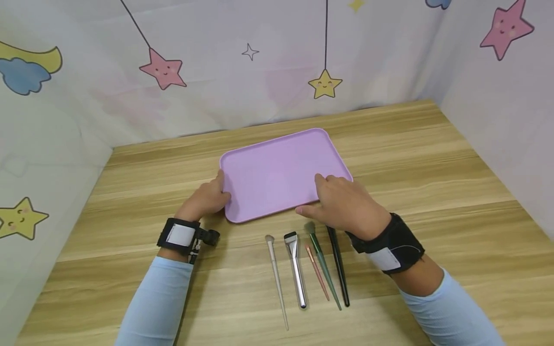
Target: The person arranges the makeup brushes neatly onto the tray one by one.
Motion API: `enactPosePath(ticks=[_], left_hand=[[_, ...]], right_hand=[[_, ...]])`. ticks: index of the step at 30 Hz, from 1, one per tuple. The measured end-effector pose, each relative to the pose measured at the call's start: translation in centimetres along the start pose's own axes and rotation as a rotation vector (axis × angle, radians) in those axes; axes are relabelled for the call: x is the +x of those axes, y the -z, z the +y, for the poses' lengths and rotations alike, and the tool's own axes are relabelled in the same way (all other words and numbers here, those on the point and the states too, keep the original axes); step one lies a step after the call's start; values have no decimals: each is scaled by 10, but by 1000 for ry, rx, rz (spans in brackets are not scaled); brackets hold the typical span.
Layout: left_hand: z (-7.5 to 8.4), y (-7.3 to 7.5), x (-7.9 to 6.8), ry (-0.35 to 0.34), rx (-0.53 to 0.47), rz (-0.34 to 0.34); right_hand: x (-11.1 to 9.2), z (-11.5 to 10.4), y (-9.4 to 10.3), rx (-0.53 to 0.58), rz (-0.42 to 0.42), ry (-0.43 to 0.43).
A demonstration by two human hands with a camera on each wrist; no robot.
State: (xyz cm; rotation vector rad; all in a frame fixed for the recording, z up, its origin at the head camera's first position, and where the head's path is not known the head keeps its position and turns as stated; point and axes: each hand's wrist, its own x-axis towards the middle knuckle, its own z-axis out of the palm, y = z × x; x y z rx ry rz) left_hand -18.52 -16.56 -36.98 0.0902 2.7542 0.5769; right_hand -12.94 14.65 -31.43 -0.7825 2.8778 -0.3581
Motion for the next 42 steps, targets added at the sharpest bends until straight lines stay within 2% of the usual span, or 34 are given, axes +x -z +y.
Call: enactPosePath(ticks=[6,18,32,42], left_hand=[[-2,-3,5,-35,7,12],[-2,-4,11,-49,-23,9],[0,3,20,-13,-85,-14],[-1,4,22,6,-78,24]], right_hand=[[-3,1,-2,16,-15,-22],[-12,3,-6,17,-19,-26],[-27,15,-20,-42,2,-44],[-30,17,-20,-60,-14,-40]])
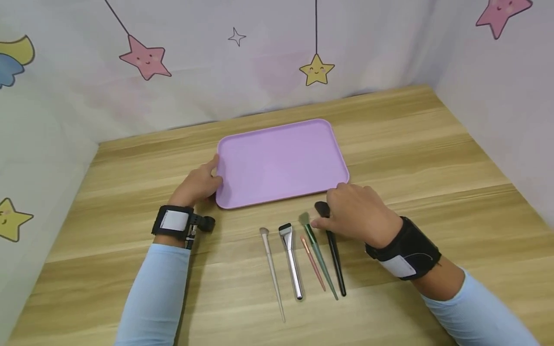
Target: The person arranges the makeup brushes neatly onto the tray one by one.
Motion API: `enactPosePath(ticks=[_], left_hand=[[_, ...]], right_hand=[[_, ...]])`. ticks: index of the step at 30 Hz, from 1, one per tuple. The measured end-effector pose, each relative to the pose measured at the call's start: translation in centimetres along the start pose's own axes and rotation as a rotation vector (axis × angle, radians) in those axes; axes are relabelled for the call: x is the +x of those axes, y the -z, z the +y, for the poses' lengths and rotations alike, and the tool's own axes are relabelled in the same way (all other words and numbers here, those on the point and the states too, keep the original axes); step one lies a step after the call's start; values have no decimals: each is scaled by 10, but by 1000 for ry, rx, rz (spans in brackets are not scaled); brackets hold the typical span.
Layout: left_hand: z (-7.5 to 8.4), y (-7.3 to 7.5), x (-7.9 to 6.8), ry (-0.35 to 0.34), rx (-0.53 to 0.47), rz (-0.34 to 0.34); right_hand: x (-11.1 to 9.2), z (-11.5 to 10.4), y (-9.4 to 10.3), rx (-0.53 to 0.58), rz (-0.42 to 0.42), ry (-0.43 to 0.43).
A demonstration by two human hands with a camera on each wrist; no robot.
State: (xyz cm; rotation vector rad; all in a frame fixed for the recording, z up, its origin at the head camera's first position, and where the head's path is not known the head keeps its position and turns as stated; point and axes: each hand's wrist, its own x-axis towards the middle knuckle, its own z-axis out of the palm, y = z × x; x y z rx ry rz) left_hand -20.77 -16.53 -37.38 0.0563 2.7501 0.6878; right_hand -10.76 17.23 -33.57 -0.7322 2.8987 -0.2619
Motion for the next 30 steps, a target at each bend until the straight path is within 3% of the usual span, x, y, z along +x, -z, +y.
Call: enactPosePath(ticks=[7,12,24,30], left_hand=[[-4,-2,0,-9,5,54],[-3,-2,0,-3,7,73],[-4,-3,3,14,11,71],[-5,-3,3,14,-2,71]], right_hand=[[-1,-5,1,-42,-114,-41],[-1,-7,-2,-67,-191,-22],[6,-9,-15,-14,-247,-8],[8,-6,-13,10,-207,2]])
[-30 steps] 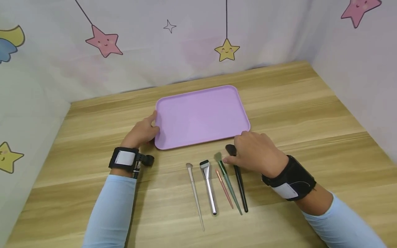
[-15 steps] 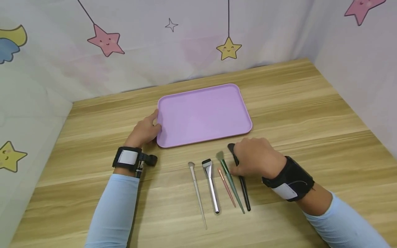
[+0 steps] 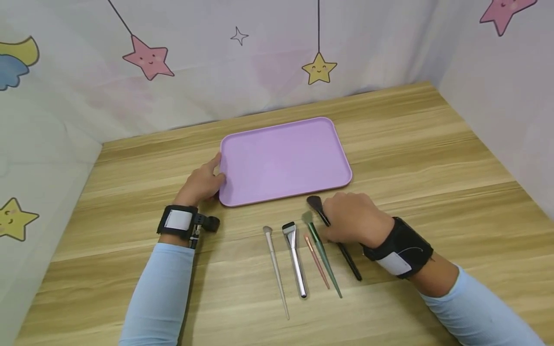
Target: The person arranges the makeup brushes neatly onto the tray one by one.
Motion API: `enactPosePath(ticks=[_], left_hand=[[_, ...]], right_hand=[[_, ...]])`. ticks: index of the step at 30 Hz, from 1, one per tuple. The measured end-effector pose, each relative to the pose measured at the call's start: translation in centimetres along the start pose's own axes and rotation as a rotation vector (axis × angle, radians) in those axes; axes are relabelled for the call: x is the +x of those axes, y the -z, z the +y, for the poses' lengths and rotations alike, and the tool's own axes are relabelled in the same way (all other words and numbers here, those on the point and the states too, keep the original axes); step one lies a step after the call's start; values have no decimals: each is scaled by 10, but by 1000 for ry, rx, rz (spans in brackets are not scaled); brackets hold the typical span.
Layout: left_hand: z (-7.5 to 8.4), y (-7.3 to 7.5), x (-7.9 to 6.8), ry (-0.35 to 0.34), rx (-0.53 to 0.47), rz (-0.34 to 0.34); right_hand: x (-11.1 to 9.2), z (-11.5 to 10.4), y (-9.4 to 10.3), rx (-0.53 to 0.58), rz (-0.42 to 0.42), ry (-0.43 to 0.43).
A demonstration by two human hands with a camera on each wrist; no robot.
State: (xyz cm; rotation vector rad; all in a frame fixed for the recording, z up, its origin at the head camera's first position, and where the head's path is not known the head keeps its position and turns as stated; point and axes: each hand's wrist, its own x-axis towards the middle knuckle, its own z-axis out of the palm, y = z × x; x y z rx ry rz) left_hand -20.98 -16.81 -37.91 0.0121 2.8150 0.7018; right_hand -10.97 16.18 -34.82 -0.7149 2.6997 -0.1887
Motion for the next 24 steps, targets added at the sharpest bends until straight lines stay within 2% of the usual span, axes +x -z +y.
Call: enactPosePath(ticks=[6,9,20,24], left_hand=[[2,1,-3,-3,-13,-5],[2,2,-3,-1,-21,-3],[1,2,-3,7,-38,-3],[2,2,-3,13,-47,-2]], right_hand=[[1,7,8,23,183,63],[2,10,12,48,246,77],[11,19,19,188,368,38],[12,20,21,234,375,15]])
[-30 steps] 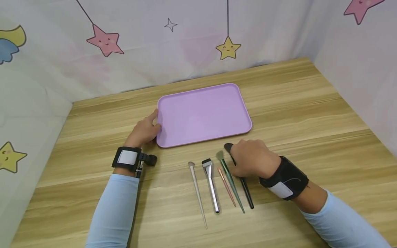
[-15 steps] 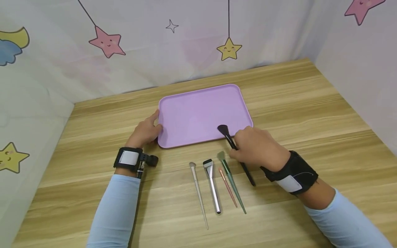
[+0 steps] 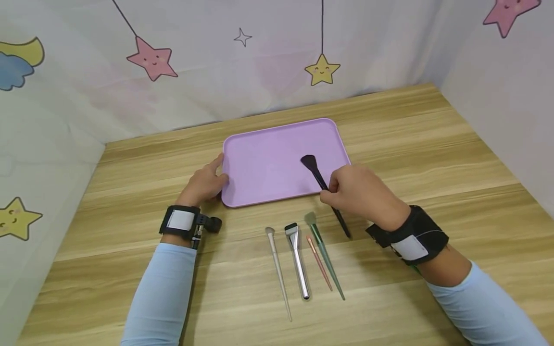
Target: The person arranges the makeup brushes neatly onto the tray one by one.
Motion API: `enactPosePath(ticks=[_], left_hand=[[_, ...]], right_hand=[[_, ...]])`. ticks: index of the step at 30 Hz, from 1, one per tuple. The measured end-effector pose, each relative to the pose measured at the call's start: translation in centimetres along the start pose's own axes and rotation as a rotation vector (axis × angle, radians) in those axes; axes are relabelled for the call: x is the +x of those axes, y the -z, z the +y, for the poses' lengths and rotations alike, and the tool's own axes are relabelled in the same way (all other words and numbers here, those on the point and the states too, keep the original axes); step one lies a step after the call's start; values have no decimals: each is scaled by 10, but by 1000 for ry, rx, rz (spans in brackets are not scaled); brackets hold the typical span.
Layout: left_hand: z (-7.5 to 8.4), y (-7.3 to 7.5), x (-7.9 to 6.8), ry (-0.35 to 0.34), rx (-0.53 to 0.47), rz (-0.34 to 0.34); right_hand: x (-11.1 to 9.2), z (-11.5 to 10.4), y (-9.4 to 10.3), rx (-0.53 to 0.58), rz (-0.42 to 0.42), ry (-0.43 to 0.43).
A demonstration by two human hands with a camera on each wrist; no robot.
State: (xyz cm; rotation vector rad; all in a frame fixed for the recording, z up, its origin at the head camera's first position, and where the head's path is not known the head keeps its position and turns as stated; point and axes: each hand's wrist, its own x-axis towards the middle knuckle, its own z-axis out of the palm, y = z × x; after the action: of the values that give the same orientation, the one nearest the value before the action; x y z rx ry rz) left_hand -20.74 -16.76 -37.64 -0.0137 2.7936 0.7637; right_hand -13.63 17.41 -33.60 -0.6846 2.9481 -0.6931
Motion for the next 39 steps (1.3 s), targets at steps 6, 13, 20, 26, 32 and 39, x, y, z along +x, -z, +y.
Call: enactPosePath(ticks=[6,13,20,26,32,39], left_hand=[[1,1,0,13,-20,-6],[2,-2,-1,21,-33,-1],[1,-6,2,23,-36,4],[3,-6,3,14,-31,11],[2,-6,2,-12,-8,18],[-1,-7,2,-16,-5,30]], right_hand=[[4,0,3,27,25,-9],[9,4,3,29,63,-35],[13,11,5,85,69,-86],[14,15,7,100,65,-101],[16,18,8,104,69,-123],[17,23,7,132,74,-154]])
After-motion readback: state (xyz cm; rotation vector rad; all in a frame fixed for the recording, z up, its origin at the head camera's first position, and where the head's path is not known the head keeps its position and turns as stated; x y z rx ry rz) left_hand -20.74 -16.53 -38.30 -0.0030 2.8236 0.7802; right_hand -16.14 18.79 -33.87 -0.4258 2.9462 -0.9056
